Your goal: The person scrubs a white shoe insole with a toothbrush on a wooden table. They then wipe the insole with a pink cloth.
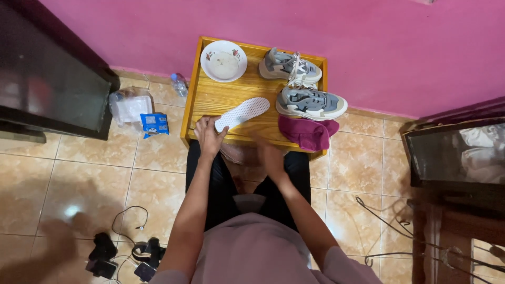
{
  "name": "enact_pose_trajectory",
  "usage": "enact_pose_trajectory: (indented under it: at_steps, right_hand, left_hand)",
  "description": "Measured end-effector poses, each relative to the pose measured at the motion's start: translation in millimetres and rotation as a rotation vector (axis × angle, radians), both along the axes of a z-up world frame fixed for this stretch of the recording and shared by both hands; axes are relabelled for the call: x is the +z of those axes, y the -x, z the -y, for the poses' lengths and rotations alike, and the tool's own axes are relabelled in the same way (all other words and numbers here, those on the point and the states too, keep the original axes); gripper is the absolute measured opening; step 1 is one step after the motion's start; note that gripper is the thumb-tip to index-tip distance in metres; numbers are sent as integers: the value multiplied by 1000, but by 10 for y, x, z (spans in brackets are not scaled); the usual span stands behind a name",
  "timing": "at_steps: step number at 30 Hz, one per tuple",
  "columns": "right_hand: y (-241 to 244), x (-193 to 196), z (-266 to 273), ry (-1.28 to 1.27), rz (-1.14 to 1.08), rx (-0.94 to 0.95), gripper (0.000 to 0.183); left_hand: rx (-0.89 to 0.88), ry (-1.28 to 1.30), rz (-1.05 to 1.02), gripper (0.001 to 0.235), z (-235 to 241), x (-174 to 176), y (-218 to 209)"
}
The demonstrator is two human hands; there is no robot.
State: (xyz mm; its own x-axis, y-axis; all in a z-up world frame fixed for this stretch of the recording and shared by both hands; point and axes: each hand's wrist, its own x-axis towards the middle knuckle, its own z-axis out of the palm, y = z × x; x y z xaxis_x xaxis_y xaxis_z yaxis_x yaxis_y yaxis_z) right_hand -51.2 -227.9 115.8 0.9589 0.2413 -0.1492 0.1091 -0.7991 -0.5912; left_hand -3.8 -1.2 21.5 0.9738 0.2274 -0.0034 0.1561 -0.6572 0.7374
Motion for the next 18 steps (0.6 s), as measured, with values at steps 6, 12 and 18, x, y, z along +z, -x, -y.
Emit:
enact_pose_trajectory:
  at_steps: [6, 12, 18]
  right_hand:
    - [-5, -204, 1, 215, 132, -8, 41]
    - [-70, 55, 72, 13, 99, -64, 47]
    - [132, -139, -197, 136, 91, 197, 58]
  left_hand:
    - [1, 7, 24, 44, -7, -17, 4]
    - [-8, -14, 11, 44, -15, -49, 0]
    - [-10, 12, 22, 43, -19, -61, -2]
